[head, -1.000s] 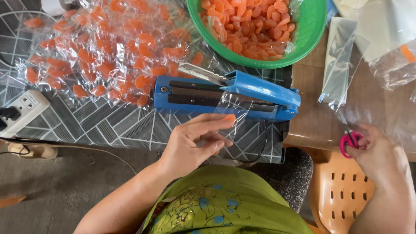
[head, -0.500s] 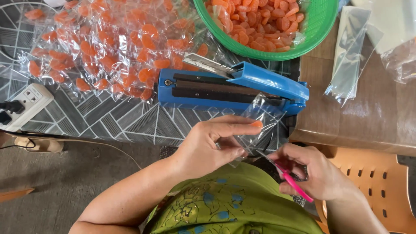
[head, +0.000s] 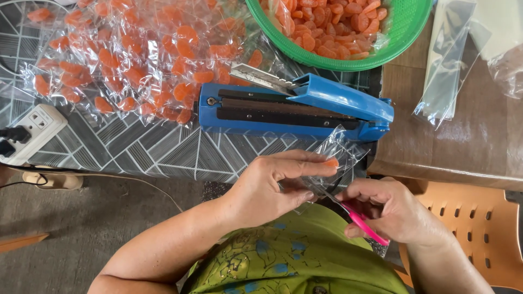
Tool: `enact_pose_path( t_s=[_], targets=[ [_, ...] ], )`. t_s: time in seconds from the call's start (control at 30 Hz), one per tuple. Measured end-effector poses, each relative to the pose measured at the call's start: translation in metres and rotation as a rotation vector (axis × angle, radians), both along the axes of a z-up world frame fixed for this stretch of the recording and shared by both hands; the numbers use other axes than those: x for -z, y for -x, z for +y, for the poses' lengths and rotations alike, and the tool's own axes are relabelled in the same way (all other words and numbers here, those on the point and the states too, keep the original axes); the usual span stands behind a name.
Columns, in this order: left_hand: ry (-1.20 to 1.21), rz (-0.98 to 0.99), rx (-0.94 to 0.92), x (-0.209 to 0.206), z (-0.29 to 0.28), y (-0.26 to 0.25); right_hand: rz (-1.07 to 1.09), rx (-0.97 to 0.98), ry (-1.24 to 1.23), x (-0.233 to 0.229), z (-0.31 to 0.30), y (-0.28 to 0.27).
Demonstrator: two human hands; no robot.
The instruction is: Packaging small orange food items into plastic bags and sealing them with a heat sealer
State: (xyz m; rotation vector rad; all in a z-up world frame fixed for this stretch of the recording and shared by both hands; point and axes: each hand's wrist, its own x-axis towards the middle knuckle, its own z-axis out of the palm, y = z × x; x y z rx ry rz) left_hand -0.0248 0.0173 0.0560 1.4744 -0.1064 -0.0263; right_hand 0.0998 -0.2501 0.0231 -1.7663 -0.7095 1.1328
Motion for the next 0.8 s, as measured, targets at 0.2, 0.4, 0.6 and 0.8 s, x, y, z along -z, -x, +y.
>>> enact_pose_path(
  t_s=[0.2, 0.4, 0.6, 0.8],
  targets=[
    [-0.005, -0.008, 0.028, -0.001, 0.002, -0.001, 0.037, -0.006, -0.042, -0.003, 0.008, -0.001],
    [0.055, 0.065, 0.012, 0.002, 0.003, -0.002, 0.133, 0.014, -0.075, -0.001, 0.016, -0.001],
    [0.081, 0.010, 0.042, 0.003, 0.004, -0.001, 0.114, -0.008, -0.079, -0.003, 0.030, -0.002],
    [0.044, -0.011, -0.006, 0.007, 0.006, 0.003, 0.055, -0.031, -0.023, -0.011, 0.042, -0.001]
  ],
)
